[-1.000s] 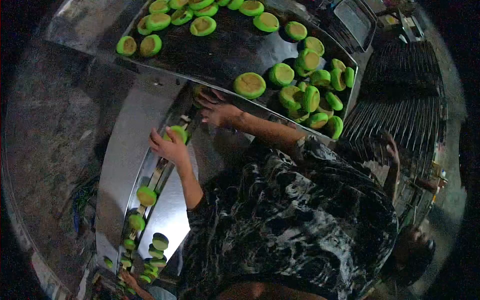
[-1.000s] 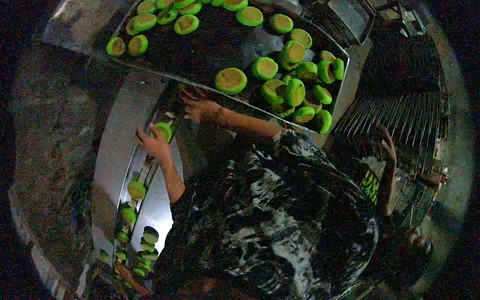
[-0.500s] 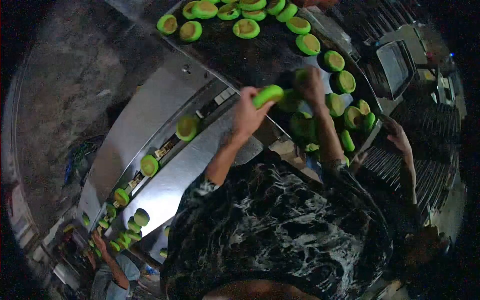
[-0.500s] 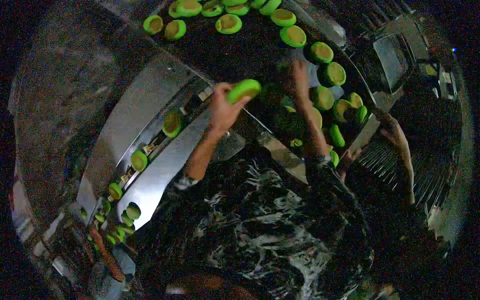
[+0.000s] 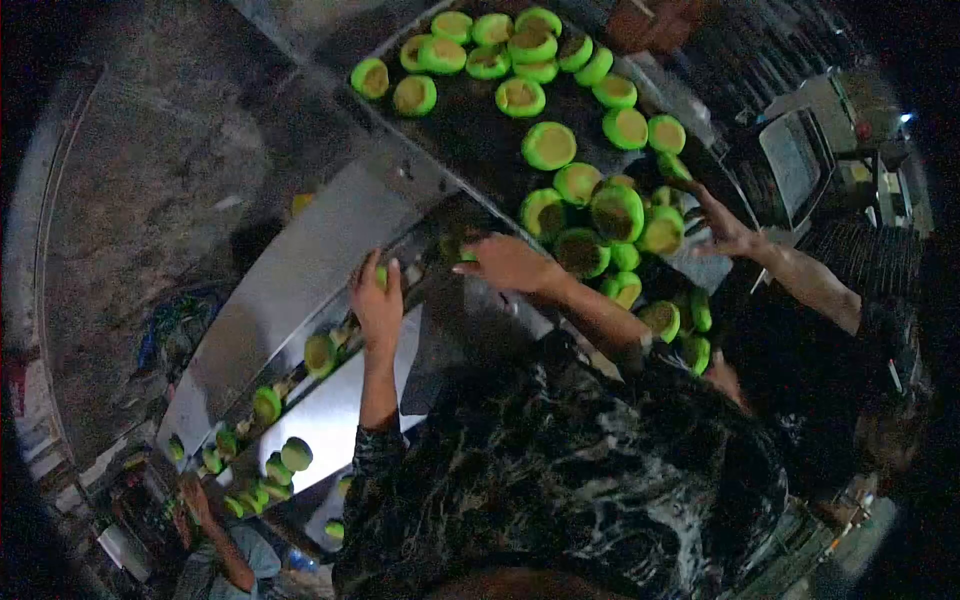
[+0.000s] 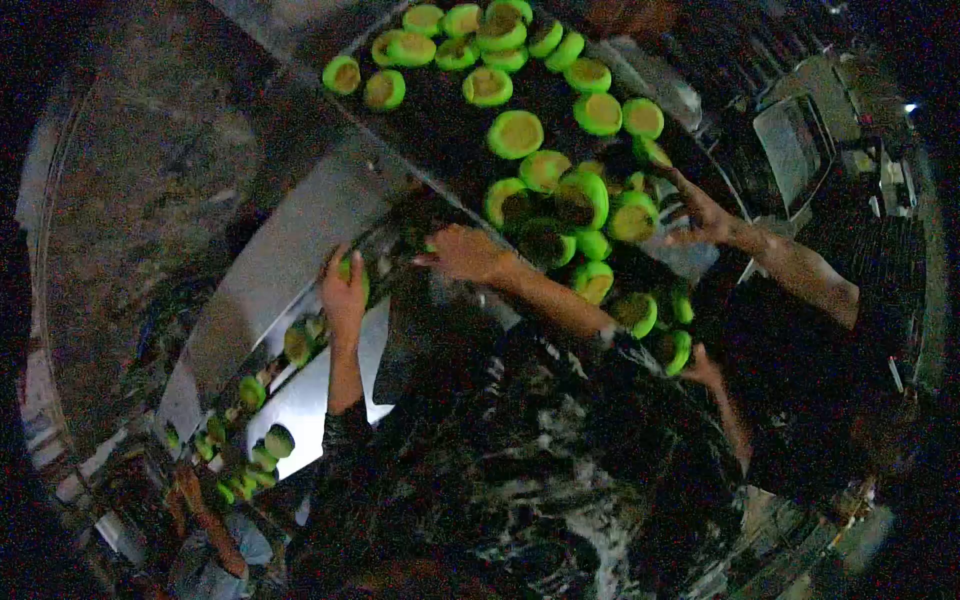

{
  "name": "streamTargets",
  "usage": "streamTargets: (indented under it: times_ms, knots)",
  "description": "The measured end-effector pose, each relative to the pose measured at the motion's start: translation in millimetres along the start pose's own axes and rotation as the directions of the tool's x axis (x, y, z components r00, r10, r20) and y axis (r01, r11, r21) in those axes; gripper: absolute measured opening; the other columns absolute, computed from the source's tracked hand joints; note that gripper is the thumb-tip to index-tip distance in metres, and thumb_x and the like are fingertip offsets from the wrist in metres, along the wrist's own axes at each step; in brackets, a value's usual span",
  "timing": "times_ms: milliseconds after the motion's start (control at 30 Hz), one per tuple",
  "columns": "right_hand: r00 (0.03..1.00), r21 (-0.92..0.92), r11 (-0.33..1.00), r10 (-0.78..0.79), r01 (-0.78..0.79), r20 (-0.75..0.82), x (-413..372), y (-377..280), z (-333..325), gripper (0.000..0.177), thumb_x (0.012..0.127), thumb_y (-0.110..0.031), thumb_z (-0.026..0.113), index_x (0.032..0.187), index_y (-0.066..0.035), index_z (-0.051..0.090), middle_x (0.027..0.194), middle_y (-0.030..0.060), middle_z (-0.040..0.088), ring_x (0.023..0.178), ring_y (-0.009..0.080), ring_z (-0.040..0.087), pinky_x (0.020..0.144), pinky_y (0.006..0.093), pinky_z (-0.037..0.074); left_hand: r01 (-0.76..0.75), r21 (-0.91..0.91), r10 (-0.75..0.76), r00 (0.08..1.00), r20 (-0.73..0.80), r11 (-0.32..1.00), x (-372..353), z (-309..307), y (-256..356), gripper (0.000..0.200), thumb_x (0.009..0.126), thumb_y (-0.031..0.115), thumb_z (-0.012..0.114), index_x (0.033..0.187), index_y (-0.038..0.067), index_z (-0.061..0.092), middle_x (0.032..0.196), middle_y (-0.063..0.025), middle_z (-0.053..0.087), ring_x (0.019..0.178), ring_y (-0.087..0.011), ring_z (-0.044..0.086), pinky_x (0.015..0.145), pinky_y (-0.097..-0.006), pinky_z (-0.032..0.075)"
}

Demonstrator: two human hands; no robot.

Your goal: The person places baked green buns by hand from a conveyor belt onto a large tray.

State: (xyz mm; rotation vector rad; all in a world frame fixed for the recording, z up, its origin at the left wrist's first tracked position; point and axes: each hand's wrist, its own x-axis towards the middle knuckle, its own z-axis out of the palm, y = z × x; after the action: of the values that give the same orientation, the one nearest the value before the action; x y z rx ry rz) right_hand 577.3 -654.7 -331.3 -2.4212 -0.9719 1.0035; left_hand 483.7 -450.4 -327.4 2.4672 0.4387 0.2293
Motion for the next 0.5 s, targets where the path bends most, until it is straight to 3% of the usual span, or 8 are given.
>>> streamTargets:
  times_ms: [100, 167, 233, 267, 333, 367, 433, 500]
  knots:
    - [0.895, 0.315, 0.944, 0.052, 0.102, -0.444, 8.0, 20.0, -103.3, 0.041, 0.075, -0.026, 0.062, 0.109, -0.006, 0.051, 0.103, 0.0171, 0.056, 0.095, 0.0330, 0.055, 0.087, 0.0417, 0.042, -0.224, 0.044, 0.228, 0.964, -0.134, 0.974, 96.2, 26.6, 54.7, 0.032, 0.083, 0.024, 0.056, 0.105, 0.001, 0.057, 0.109, -0.0163, 0.055, 0.101, -0.0333, 0.052, 0.084, -0.0413, 0.042]
    - [0.521, -0.122, 0.974, -0.006, -0.188, -0.854, 66.9, 83.6, -139.8, 0.035, 0.075, -0.023, 0.061, 0.106, -0.007, 0.055, 0.102, 0.0174, 0.056, 0.090, 0.0347, 0.057, 0.079, 0.0432, 0.046, -0.359, 0.073, 0.365, 0.924, -0.116, 0.931, 179.9, 67.8, 101.7, 0.039, 0.079, 0.028, 0.061, 0.108, 0.001, 0.055, 0.109, -0.0176, 0.054, 0.102, -0.0342, 0.051, 0.086, -0.0426, 0.041]
    - [0.332, -0.367, 0.866, -0.255, -0.339, -0.908, 123.3, 142.0, -116.6, 0.032, 0.074, -0.019, 0.061, 0.104, -0.007, 0.057, 0.105, 0.0171, 0.055, 0.087, 0.0362, 0.057, 0.072, 0.0429, 0.048, -0.374, 0.228, 0.393, 0.918, -0.045, 0.899, 227.0, 86.1, 92.2, 0.050, 0.075, 0.029, 0.065, 0.114, 0.003, 0.050, 0.115, -0.0182, 0.050, 0.106, -0.0373, 0.048, 0.087, -0.0452, 0.040]
    - [0.340, -0.380, 0.860, -0.264, -0.340, -0.903, 127.3, 146.4, -128.1, 0.032, 0.074, -0.019, 0.061, 0.104, -0.007, 0.057, 0.105, 0.0171, 0.055, 0.087, 0.0362, 0.057, 0.072, 0.0429, 0.048, -0.328, 0.357, 0.347, 0.938, 0.011, 0.875, 245.1, 100.4, 90.6, 0.052, 0.074, 0.027, 0.066, 0.116, 0.005, 0.047, 0.118, -0.0170, 0.046, 0.108, -0.0392, 0.045, 0.085, -0.0465, 0.041]
    - [0.773, -0.205, 0.897, 0.199, -0.391, -0.602, 120.5, 143.2, -150.7, 0.037, 0.074, -0.017, 0.061, 0.109, -0.006, 0.055, 0.106, 0.0160, 0.057, 0.091, 0.0353, 0.058, 0.073, 0.0395, 0.048, -0.325, 0.333, 0.275, 0.943, 0.190, 0.885, 279.0, 118.5, 66.0, 0.063, 0.072, 0.027, 0.068, 0.123, 0.005, 0.038, 0.126, -0.0173, 0.039, 0.111, -0.0440, 0.041, 0.085, -0.0495, 0.040]
    - [0.793, -0.212, 0.897, 0.207, -0.387, -0.573, 107.8, 145.1, -144.5, 0.037, 0.074, -0.017, 0.061, 0.109, -0.006, 0.055, 0.106, 0.0160, 0.057, 0.091, 0.0353, 0.058, 0.073, 0.0395, 0.048, -0.311, 0.345, 0.273, 0.949, 0.157, 0.885, 276.1, 112.7, 74.0, 0.060, 0.072, 0.026, 0.068, 0.122, 0.004, 0.042, 0.122, -0.0173, 0.045, 0.110, -0.0410, 0.044, 0.086, -0.0474, 0.041]
    - [0.635, 0.159, 0.982, 0.061, 0.098, -0.770, 72.7, 139.6, -139.2, 0.041, 0.078, -0.025, 0.059, 0.112, -0.003, 0.053, 0.097, 0.0167, 0.062, 0.084, 0.0355, 0.060, 0.076, 0.0419, 0.047, -0.331, 0.001, 0.330, 0.940, 0.083, 0.944, 257.1, 95.1, 89.5, 0.053, 0.075, 0.023, 0.066, 0.120, 0.004, 0.046, 0.116, -0.0179, 0.051, 0.107, -0.0336, 0.050, 0.087, -0.0427, 0.042]
    - [0.451, 0.331, 0.899, 0.178, 0.287, -0.874, 7.8, 82.8, -128.0, 0.038, 0.077, -0.021, 0.062, 0.109, -0.003, 0.054, 0.096, 0.0172, 0.061, 0.088, 0.0334, 0.060, 0.080, 0.0397, 0.045, -0.232, -0.496, 0.276, 0.961, 0.017, 0.837, 181.9, 52.2, 93.4, 0.046, 0.080, 0.022, 0.062, 0.118, 0.002, 0.048, 0.110, -0.0159, 0.056, 0.104, -0.0269, 0.053, 0.088, -0.0364, 0.041]
